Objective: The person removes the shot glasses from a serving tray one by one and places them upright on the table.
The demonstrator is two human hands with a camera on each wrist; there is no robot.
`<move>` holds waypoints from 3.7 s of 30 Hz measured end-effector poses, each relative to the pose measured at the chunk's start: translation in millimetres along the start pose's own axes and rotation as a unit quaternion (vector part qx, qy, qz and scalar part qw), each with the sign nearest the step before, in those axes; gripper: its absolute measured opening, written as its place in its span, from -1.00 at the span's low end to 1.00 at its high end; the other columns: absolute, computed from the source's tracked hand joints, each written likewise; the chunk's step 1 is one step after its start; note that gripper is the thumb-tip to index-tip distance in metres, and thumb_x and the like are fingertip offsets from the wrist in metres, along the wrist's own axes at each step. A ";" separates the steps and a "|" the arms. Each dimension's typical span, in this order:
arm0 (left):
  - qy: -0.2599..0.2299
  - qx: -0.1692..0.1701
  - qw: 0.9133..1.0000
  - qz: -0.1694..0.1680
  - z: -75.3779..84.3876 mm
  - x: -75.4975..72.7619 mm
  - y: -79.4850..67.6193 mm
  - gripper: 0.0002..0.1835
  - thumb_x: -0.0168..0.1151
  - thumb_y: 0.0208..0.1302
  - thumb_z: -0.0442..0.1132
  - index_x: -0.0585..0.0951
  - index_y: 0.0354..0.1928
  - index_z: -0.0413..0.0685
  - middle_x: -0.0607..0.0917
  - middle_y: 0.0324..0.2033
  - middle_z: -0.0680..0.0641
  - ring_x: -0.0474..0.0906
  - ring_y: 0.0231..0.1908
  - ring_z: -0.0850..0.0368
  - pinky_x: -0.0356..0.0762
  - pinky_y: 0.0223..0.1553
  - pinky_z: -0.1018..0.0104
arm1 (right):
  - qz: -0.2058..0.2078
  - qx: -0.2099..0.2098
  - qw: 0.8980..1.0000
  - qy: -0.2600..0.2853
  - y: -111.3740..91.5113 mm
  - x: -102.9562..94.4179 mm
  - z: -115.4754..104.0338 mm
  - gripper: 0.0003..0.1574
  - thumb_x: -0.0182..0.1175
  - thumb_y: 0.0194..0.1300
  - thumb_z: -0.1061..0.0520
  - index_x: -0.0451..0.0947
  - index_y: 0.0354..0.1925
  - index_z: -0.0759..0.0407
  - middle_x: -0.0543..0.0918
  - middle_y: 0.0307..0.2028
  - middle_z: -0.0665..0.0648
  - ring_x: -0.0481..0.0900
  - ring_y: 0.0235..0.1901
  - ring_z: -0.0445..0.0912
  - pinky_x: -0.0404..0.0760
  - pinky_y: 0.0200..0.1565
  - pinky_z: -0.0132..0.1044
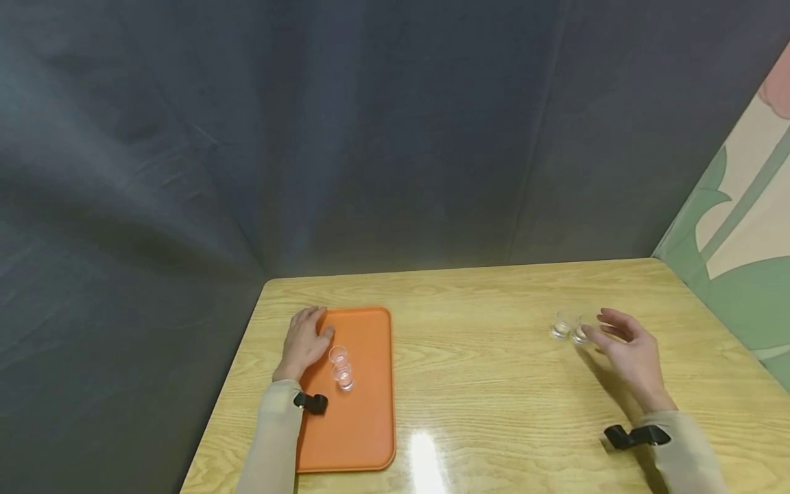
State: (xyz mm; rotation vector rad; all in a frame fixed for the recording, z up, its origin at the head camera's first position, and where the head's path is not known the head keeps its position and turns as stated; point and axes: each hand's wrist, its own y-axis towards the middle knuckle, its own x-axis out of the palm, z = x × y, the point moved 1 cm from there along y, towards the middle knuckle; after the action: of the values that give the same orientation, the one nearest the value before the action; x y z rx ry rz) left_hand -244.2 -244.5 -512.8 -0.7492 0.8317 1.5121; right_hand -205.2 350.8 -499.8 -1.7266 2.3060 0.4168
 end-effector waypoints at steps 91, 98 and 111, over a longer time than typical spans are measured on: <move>0.002 0.004 1.000 0.000 0.7 -0.5 -2.0 -0.41 0.19 0.53 -0.13 0.46 0.50 -0.23 0.41 0.52 -0.32 0.21 0.56 -0.34 0.22 0.57 -0.31 | -0.270 -0.104 0.952 0.097 -94.0 249.8 -119.2 -0.55 0.43 0.37 0.17 0.67 0.17 0.31 0.73 0.11 0.33 0.71 0.00 -0.08 0.74 0.01 -0.35; 0.001 0.007 1.000 0.004 0.9 -1.7 -0.7 -0.41 0.19 0.53 -0.13 0.47 0.49 -0.25 0.42 0.51 -0.34 0.22 0.55 -0.36 0.22 0.56 -0.32 | -0.298 -0.105 0.942 0.111 -101.9 264.9 -122.4 -0.52 0.41 0.40 0.15 0.64 0.20 0.34 0.71 0.13 0.38 0.71 0.01 -0.09 0.74 0.00 -0.36; 0.002 0.001 1.000 0.005 1.3 -1.2 -2.6 -0.40 0.20 0.52 -0.13 0.46 0.50 -0.25 0.41 0.51 -0.35 0.21 0.56 -0.36 0.20 0.57 -0.33 | -0.341 -0.092 0.925 0.141 -119.5 297.7 -132.1 -0.48 0.42 0.37 0.17 0.61 0.20 0.40 0.70 0.11 0.42 0.72 0.02 -0.02 0.74 0.03 -0.39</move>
State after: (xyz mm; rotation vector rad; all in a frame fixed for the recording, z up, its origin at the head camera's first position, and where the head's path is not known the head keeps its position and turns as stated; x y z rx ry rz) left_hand -241.5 -243.9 -511.3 -0.7470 0.8404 1.5190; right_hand -175.4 5.3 -491.0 -2.6686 1.6770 0.2582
